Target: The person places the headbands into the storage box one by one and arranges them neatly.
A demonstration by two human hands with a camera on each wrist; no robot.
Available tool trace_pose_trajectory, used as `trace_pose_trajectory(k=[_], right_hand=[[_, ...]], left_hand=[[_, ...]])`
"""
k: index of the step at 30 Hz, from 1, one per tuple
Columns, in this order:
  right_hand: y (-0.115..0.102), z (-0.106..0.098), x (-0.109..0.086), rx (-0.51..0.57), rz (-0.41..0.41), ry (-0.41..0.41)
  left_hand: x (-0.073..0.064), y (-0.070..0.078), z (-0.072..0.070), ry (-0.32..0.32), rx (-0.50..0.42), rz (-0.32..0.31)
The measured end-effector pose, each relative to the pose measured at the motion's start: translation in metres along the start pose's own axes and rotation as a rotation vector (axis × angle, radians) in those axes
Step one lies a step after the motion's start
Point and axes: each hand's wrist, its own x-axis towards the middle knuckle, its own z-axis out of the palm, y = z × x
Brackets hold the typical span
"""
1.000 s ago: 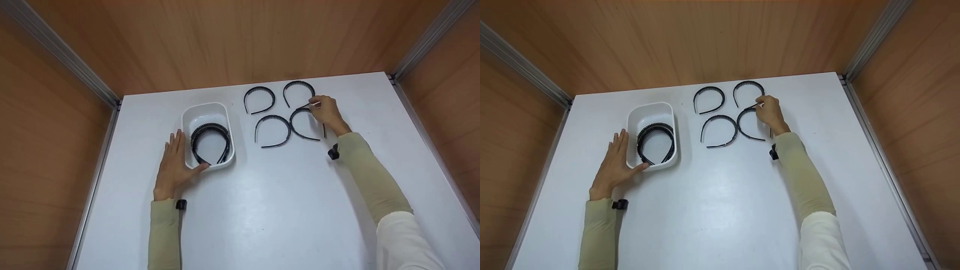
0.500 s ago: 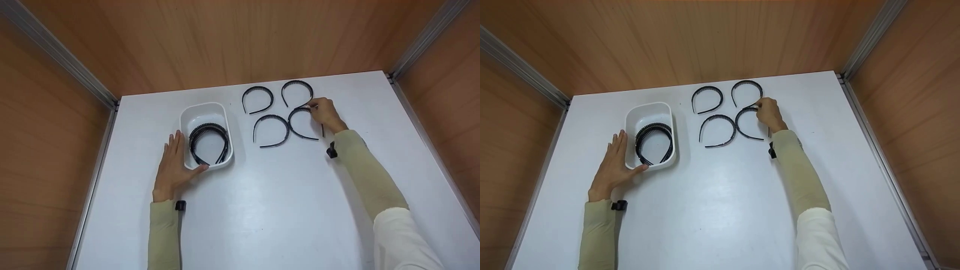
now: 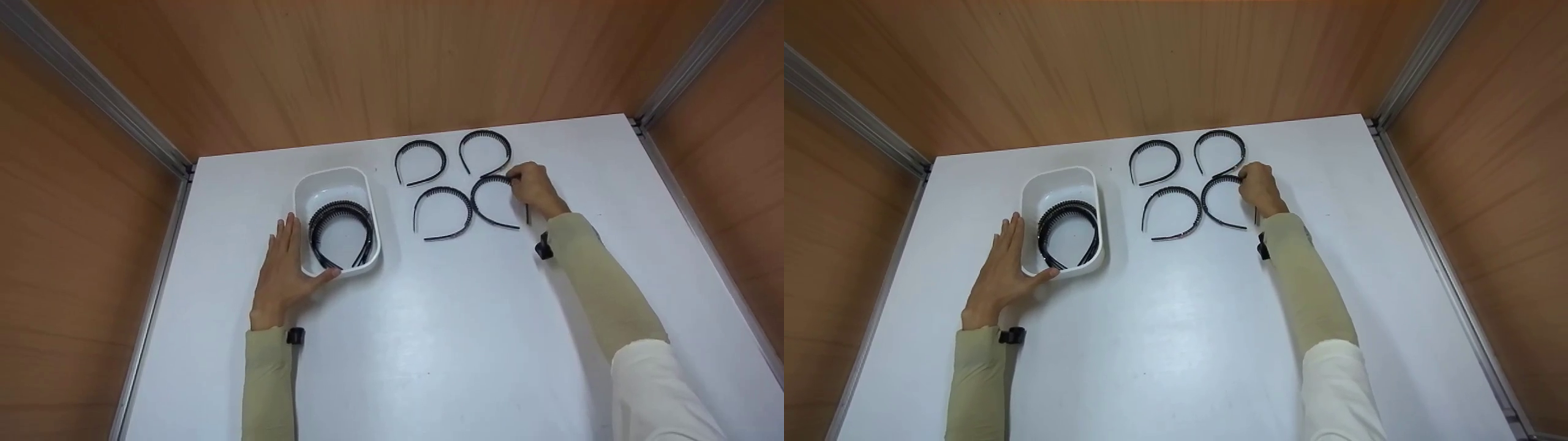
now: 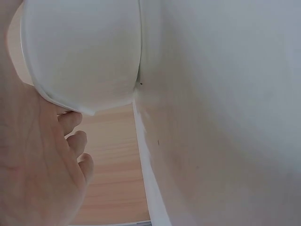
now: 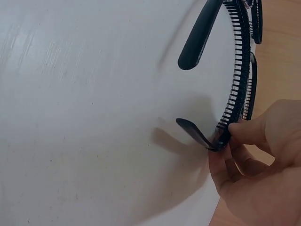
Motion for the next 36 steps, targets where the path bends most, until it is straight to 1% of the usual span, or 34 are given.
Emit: trace_pose_trajectory(k=[4,9,11,15,24,29,36], right_hand=[[0.000,-0.004,-0.004,0.002,0.018,-0.008],[0.003,-0.008,-0.009,0.027,0.080,-0.044],[0.004,-0.010,-0.010,0.031,0.093,-0.049],[0.004,-0.012,-0.011,0.029,0.099,-0.042],[0.005,-0.014,-0.018,0.067,0.129,-0.030],[0.007,-0.016,-0.023,0.106,0.156,-0.034],[0.009,-0.023,-0.030,0.215,0.222,-0.046]], left_hand=[[0.000,0.000,0.000,0.006,-0.003,0.011],[-0.001,0.000,0.001,-0.004,-0.001,0.003],[-0.002,0.000,0.001,-0.003,0.000,0.000],[-0.002,0.000,0.001,0.009,0.003,0.002],[-0.001,-0.001,0.000,0.002,-0.014,-0.003],[-0.002,-0.001,0.000,0.001,-0.023,-0.006],[-0.002,0.000,-0.001,0.006,-0.026,-0.001]])
